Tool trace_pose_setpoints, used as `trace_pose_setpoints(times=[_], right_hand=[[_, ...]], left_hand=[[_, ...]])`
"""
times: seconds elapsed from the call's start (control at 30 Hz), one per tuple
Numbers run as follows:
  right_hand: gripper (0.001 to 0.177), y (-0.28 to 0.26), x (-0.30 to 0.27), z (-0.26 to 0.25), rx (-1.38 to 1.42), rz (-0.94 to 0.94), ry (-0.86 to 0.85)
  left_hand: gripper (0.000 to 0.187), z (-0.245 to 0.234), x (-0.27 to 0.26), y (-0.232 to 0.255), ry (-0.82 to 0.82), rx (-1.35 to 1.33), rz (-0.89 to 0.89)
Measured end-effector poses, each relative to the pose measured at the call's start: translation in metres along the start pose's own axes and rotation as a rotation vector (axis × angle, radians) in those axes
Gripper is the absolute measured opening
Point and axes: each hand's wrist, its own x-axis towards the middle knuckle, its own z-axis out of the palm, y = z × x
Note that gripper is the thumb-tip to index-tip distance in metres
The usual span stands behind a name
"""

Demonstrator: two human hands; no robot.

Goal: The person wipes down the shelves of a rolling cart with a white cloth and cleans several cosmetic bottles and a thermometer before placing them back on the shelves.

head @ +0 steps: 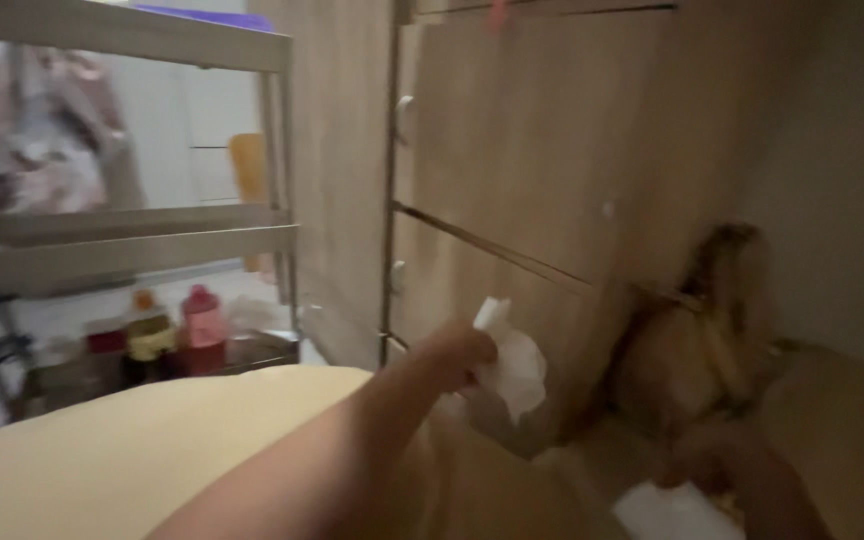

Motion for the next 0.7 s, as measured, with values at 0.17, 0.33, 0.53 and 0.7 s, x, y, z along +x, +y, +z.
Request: trace_pose_setpoints(times=[0.17,0.33,0.53,0.7], right_hand=[[0.071,-0.133,-0.017,0.032,-0.251,-0.252,0.016],[0.073,-0.323,-0.059,0.127,-0.022,-1.1,-0.001],[0.065,-0.451,-0.101,0.232,-0.169,-1.867,0.417],[0.052,-0.495,-0.113,0.281,-0.076,-1.568,0.39]], left_hand=[[0.026,-0.09,-0.055,-0.046,0.008,-0.05,-0.215],[0.039,-0.166,-0.106,-0.068,0.478,-1.41,-0.973],[0.04,-0.215,-0.175,-0.095,0.606,-1.483,-0.895],[0.047,-0.241,-0.215,-0.117,0.526,-1.651,-0.955]])
